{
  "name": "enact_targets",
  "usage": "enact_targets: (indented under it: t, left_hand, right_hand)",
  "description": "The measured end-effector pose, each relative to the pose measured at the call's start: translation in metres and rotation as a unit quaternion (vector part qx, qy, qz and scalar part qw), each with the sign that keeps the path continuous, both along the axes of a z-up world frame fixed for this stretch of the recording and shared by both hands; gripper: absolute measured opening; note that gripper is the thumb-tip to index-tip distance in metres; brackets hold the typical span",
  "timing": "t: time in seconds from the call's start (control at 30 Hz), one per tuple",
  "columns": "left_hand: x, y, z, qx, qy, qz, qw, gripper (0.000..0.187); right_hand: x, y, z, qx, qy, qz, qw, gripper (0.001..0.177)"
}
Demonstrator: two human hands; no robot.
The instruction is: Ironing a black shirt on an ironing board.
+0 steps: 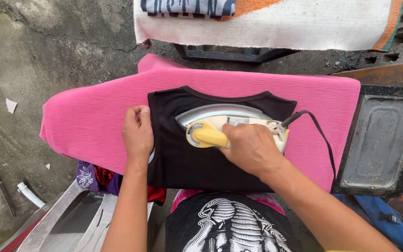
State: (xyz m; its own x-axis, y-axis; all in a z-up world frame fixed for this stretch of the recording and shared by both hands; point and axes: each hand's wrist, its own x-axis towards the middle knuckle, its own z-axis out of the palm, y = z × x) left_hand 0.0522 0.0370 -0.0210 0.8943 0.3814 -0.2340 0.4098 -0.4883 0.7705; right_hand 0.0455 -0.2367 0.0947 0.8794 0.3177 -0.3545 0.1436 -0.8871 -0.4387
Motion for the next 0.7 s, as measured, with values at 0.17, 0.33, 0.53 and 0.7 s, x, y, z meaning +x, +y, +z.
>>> enact_targets:
  t: [0.17,0.33,0.53,0.7]
  left_hand:
    - [0.006,-0.020,0.016,0.021,0.072,-0.020,0.997,0.030]
    - [0.004,-0.028,0.008,0.068,0.061,-0.025,0.995,0.029]
    - [0.004,-0.037,0.003,0.106,0.033,-0.010,0.994,0.030]
    - [0.001,-0.040,-0.003,0.131,0.028,-0.007,0.991,0.033]
  right_hand:
    - [-0.004,-0.059,-0.005,-0.034,-0.022,-0.045,0.998,0.029]
    - [-0.021,-0.102,-0.002,-0.080,-0.001,-0.168,0.983,0.026]
    - [-0.058,-0.149,-0.009,-0.076,-0.027,-0.166,0.983,0.029]
    - [-0.065,-0.148,-0.010,-0.067,-0.025,-0.345,0.936,0.029]
